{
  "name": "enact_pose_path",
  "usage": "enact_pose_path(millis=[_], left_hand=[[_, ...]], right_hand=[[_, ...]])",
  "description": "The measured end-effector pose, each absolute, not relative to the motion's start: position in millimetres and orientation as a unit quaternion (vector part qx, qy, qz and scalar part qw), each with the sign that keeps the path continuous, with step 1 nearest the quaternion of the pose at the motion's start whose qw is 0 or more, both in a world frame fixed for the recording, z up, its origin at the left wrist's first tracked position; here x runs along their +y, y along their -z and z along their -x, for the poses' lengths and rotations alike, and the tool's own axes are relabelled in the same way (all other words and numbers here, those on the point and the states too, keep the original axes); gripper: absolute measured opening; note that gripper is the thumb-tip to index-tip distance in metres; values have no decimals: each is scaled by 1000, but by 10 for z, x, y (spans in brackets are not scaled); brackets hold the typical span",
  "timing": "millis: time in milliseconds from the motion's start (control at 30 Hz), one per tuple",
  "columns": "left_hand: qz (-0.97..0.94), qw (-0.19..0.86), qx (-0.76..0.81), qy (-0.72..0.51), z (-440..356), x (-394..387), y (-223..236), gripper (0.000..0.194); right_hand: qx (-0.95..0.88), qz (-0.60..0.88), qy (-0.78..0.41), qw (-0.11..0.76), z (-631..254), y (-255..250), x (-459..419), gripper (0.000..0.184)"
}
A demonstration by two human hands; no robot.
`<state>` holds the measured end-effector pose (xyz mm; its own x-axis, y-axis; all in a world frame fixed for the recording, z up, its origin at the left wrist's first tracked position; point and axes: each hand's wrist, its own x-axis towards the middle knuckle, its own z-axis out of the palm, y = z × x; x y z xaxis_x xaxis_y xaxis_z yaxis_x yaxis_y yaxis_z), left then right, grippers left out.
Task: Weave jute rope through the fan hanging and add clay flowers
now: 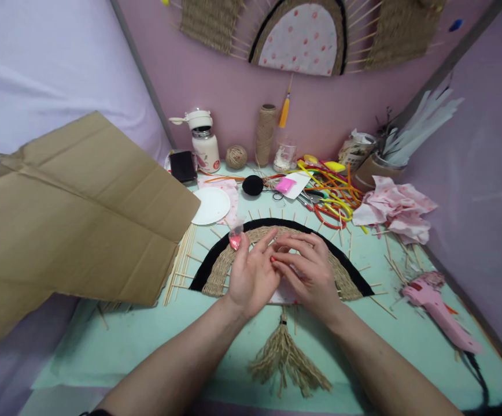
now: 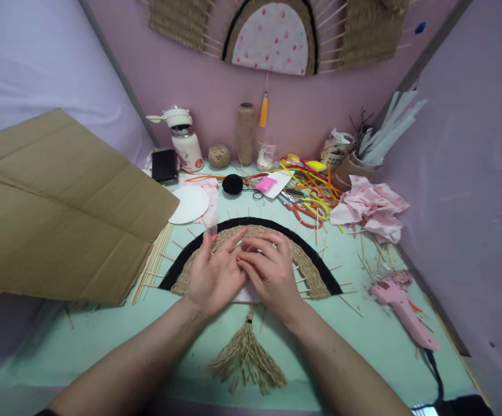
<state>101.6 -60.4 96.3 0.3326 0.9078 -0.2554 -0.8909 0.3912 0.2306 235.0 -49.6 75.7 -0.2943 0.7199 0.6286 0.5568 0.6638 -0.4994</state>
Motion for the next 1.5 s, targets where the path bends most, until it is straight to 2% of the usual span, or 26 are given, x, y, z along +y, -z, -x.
enact_pose_path(millis=[200, 300, 467, 733, 1500], left_hand=[[-5, 822, 194, -536, -963, -582, -930, 59], [10, 822, 194, -534, -932, -566, -923, 59], [25, 818, 204, -538, -914, -550, -942, 54], [53, 821, 213, -528, -922, -531, -949, 51], [59, 822, 208, -527, -896, -536, -976, 48]], right_hand=[[-737, 466, -93, 480, -2654, -1065, -236, 13], [-735, 485, -86, 466, -2860, -1152, 39, 11], [-773, 482, -133, 390, -3042, -849, 402, 13], [-805, 495, -123, 302, -3082, -494, 487, 15], [-824, 489, -106, 266, -3077, -450, 476, 19]])
